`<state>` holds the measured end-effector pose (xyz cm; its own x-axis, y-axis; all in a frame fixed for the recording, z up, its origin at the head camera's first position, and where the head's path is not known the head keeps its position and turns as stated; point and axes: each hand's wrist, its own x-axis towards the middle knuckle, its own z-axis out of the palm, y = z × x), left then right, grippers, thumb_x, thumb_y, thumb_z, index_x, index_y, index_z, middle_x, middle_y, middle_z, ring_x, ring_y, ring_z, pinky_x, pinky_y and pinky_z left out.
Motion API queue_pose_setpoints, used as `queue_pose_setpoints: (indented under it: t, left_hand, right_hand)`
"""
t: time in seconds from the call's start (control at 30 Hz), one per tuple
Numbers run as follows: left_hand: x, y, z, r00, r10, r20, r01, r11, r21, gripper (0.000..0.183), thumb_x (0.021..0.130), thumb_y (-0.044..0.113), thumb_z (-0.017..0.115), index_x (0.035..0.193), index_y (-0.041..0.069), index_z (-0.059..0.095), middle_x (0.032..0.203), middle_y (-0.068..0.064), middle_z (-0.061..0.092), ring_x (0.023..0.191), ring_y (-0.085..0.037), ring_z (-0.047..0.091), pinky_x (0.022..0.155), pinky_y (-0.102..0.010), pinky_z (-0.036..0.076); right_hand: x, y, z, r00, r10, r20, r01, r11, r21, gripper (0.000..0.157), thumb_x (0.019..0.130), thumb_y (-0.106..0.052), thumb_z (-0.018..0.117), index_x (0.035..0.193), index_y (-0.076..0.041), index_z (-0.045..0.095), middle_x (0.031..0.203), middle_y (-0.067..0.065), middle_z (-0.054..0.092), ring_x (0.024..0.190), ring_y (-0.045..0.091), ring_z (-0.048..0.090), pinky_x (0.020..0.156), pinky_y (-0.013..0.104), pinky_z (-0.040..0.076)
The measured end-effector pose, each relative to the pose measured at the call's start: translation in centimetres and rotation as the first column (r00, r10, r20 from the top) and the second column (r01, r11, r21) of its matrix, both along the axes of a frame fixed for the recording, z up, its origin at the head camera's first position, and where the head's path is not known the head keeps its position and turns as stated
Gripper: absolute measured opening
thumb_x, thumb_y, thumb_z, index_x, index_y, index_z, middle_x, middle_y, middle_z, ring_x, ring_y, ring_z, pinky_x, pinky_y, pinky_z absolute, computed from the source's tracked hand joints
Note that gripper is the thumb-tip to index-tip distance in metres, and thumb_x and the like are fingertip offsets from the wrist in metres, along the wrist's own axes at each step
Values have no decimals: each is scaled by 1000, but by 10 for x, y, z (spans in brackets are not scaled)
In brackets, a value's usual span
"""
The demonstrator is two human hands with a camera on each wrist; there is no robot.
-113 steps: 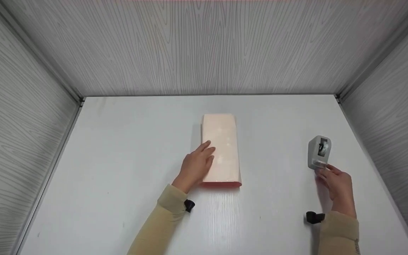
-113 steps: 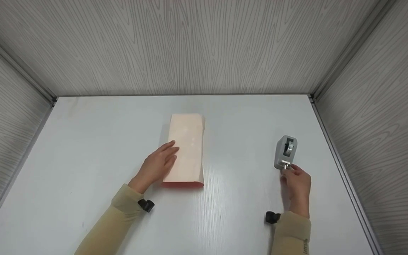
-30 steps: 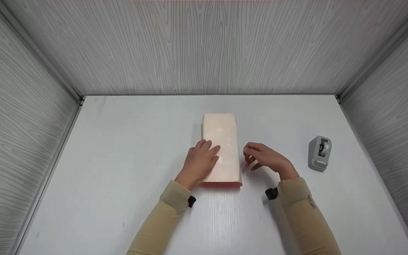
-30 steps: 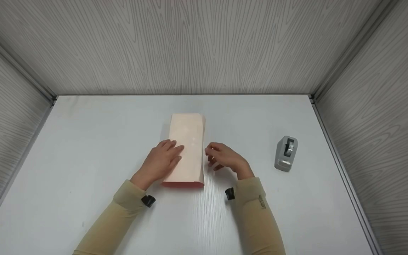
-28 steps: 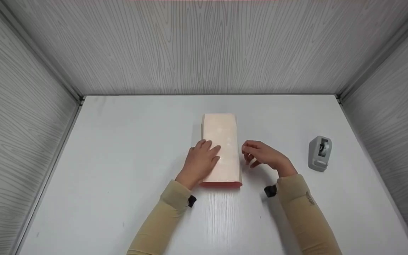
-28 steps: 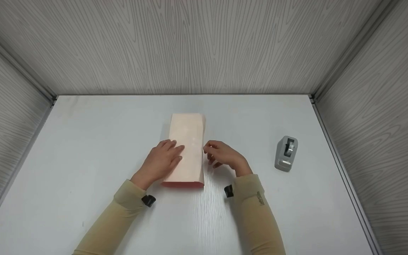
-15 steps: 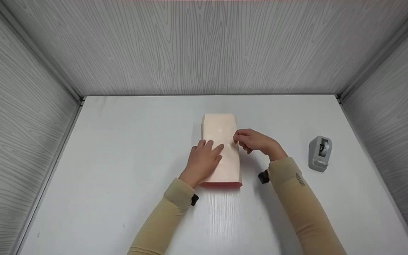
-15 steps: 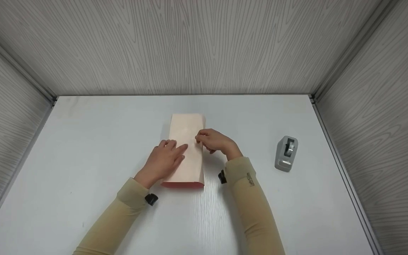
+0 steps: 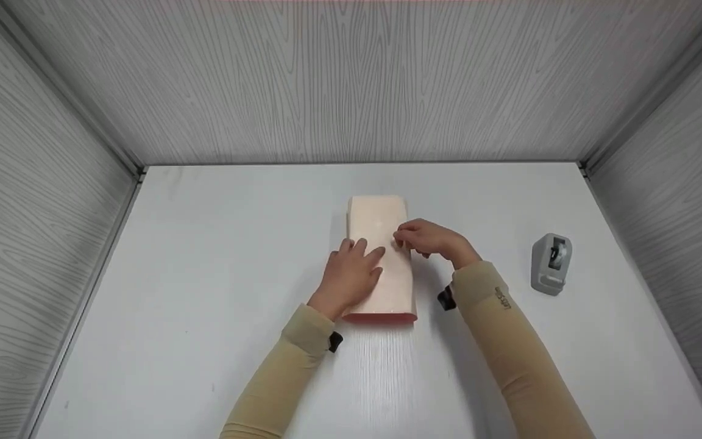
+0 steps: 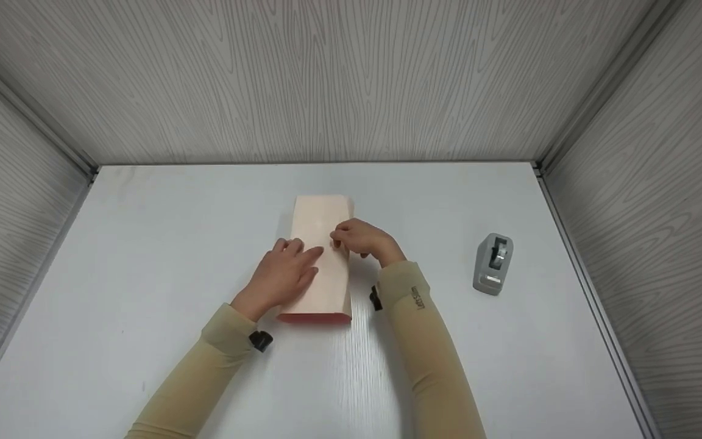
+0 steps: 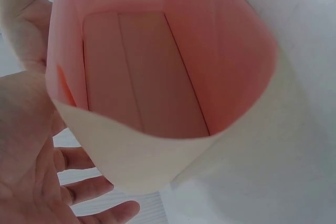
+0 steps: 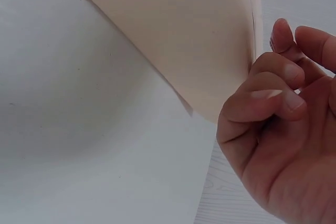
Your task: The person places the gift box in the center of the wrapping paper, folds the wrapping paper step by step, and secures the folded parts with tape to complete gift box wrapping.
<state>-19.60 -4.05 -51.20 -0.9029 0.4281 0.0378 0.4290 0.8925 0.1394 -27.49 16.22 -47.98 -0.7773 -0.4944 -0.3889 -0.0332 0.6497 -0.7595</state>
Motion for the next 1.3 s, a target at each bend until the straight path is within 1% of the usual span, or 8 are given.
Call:
queue_pose_setpoints:
  t: [0.2, 0.4, 0.57, 0.73, 0.83, 0.93, 1.1, 1.3]
  left_hand:
    - [-1, 0, -1, 999, -6, -32, 6, 1000, 1, 43, 100, 39, 53, 140, 24, 55, 131, -12, 53, 115, -34, 46, 79, -47, 50]
    - [0, -1, -3, 999, -12, -52, 12, 1000, 0, 42, 100, 39, 52, 139, 24, 56, 129, -11, 53, 112, -33, 46, 77, -45, 51]
    - [0, -2, -4, 997, -19, -76, 20, 1000, 5, 41, 100, 38, 53, 138, 24, 57, 128, -11, 53, 111, -33, 47, 75, -45, 52]
    - [0, -2, -4, 995, -22, -94, 23, 1000, 11, 41, 99, 38, 54, 137, 24, 57, 127, -11, 54, 112, -34, 48, 75, -46, 52]
    - [1, -3, -4, 996, -19, -86, 21, 1000, 18, 41, 99, 38, 54, 138, 24, 57, 127, -11, 54, 114, -34, 47, 77, -47, 52]
    - [1, -2, -3, 997, -15, -72, 17, 1000, 20, 41, 99, 38, 54, 138, 25, 57, 128, -11, 53, 115, -34, 47, 79, -47, 51]
    - [1, -2, -4, 997, -10, -79, 12, 1000, 26, 41, 99, 38, 54, 137, 25, 57, 127, -10, 54, 114, -33, 47, 81, -48, 49]
    - [1, -3, -4, 996, -9, -86, 12, 999, 36, 41, 99, 39, 55, 137, 26, 58, 126, -10, 54, 113, -33, 47, 83, -49, 47]
  right_hand:
    - [0, -3, 1, 998, 3, -58, 3, 994, 105, 32, 103, -28, 45, 91, -6, 65, 70, 5, 50, 51, 12, 36, 49, 29, 35]
    - [-1, -8, -1, 991, 25, -131, 4, 977, 213, 28, 100, -26, 52, 81, -7, 63, 71, 2, 52, 62, 15, 43, 58, 31, 38]
    - [-1, -14, 2, 989, -3, -149, 43, 963, 266, 26, 96, -24, 59, 76, -8, 61, 68, -1, 50, 64, 15, 43, 61, 31, 37]
    - [-1, -19, 5, 986, -57, -159, 110, 931, 347, 27, 93, -28, 63, 83, -3, 66, 73, 2, 56, 69, 17, 47, 65, 33, 41]
    - [0, -20, 8, 984, -93, -150, 146, 907, 396, 35, 93, -34, 64, 94, 1, 68, 89, 9, 65, 80, 22, 53, 75, 39, 47]
    - [1, -20, 10, 984, -119, -134, 167, 879, 447, 45, 92, -41, 65, 104, 2, 66, 105, 14, 66, 90, 25, 56, 85, 45, 49]
    - [0, -19, 13, 983, -135, -122, 179, 842, 509, 50, 90, -50, 64, 104, -2, 62, 101, 11, 64, 90, 26, 56, 86, 49, 49]
    - [0, -18, 13, 983, -154, -105, 186, 839, 512, 53, 89, -52, 64, 106, -2, 60, 104, 12, 63, 92, 27, 55, 87, 49, 48]
